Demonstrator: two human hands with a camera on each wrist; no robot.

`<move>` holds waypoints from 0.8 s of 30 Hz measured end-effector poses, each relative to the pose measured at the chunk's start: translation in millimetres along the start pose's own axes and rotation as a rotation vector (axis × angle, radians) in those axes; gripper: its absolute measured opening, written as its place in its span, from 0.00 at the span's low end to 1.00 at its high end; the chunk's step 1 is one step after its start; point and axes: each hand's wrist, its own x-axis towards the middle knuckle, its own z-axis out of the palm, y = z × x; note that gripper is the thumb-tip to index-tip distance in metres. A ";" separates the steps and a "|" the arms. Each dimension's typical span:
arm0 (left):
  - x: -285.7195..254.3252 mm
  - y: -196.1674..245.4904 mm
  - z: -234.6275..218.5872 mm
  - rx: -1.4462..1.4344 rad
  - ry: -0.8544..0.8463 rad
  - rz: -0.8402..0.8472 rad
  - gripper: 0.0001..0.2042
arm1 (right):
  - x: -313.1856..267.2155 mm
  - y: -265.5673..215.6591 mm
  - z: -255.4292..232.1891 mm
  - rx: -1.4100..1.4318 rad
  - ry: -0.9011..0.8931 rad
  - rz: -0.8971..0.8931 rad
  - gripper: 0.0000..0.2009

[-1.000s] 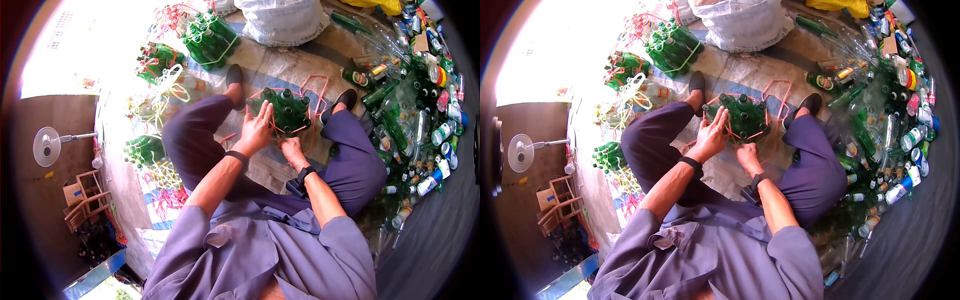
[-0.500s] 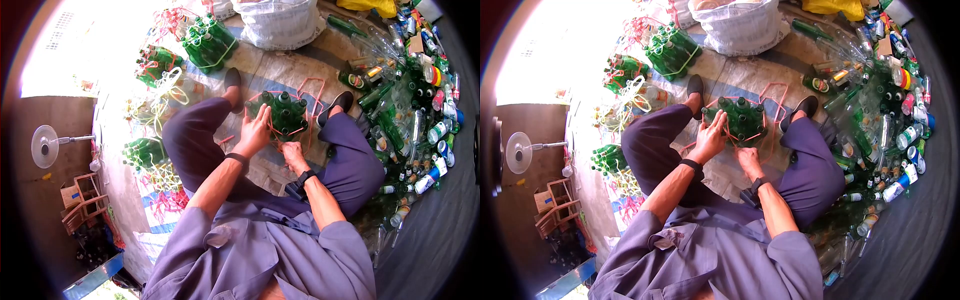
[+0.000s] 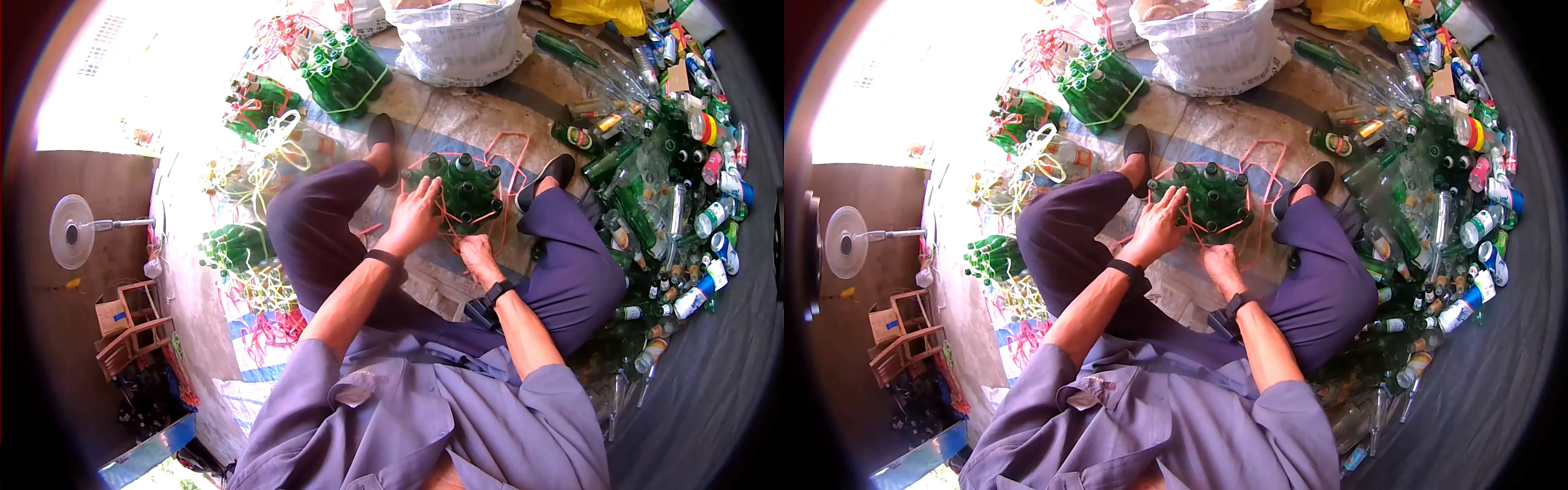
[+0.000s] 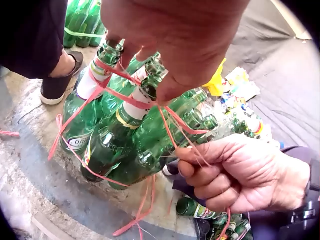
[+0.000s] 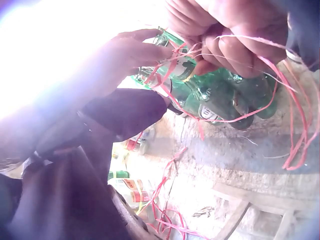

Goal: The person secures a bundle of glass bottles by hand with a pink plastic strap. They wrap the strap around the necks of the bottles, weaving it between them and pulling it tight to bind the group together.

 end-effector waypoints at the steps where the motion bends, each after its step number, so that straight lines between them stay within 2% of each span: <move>1: -0.6 0.3 0.7 0.025 0.069 0.026 0.36 | 2.3 2.8 1.5 -0.052 0.003 -0.087 0.15; 2: -2.0 0.6 1.5 0.049 0.138 0.051 0.33 | 2.5 6.5 3.0 -0.053 0.002 -0.088 0.15; 3: -4.1 1.7 1.8 0.050 0.139 0.049 0.33 | -1.1 1.8 3.2 -0.049 0.008 -0.083 0.16; 5: -10.5 7.2 0.9 0.055 0.315 0.144 0.24 | -12.4 -19.0 -2.6 -0.046 0.011 -0.076 0.16; 7: -22.4 21.3 -5.6 0.048 0.327 0.145 0.21 | -28.1 -50.1 -16.3 0.014 -0.082 0.083 0.16; 8: -28.9 30.5 -10.2 0.041 0.340 0.150 0.18 | -28.2 -51.3 -17.0 0.013 -0.084 0.085 0.16; 10: -40.1 42.8 -10.3 -0.016 0.309 0.120 0.15 | -28.0 -51.8 -17.5 0.044 -0.098 0.108 0.17; 11: -44.4 41.1 0.5 -0.187 0.172 0.022 0.13 | -23.8 -40.8 -12.9 0.043 -0.101 0.108 0.17; 12: -47.0 36.5 9.5 -0.356 0.036 -0.077 0.11 | -15.2 -22.1 -4.7 -0.005 -0.090 -0.031 0.16; 13: -46.2 32.6 12.1 -0.332 0.009 -0.051 0.11 | -12.2 -16.7 -0.9 -0.052 -0.078 -0.170 0.15; 14: -45.9 29.4 14.9 -0.332 0.010 -0.051 0.11 | -10.8 -10.6 1.9 -0.052 -0.077 -0.171 0.15; 16: -44.0 29.3 16.2 -0.711 -0.196 -0.326 0.12 | -12.3 -7.4 5.6 -0.055 -0.149 -0.021 0.12; 18: -46.1 27.0 22.6 -0.736 -0.221 -0.324 0.12 | -17.2 -9.6 5.1 -0.100 -0.149 -0.027 0.12; 20: -48.4 22.0 30.8 -0.758 -0.238 -0.323 0.12 | -23.8 -19.4 -0.6 -0.226 -0.299 -0.055 0.12; 21: -50.1 22.7 35.6 -0.742 -0.171 -0.315 0.10 | -21.2 -10.0 2.9 -0.226 -0.301 -0.057 0.12; 23: -51.4 18.1 45.9 -0.727 -0.105 -0.305 0.08 | -11.4 21.7 11.2 -0.439 -0.548 -0.381 0.12; 24: -52.1 13.0 53.4 -0.872 -0.145 -0.367 0.07 | -18.5 9.9 5.9 -0.440 -0.549 -0.380 0.12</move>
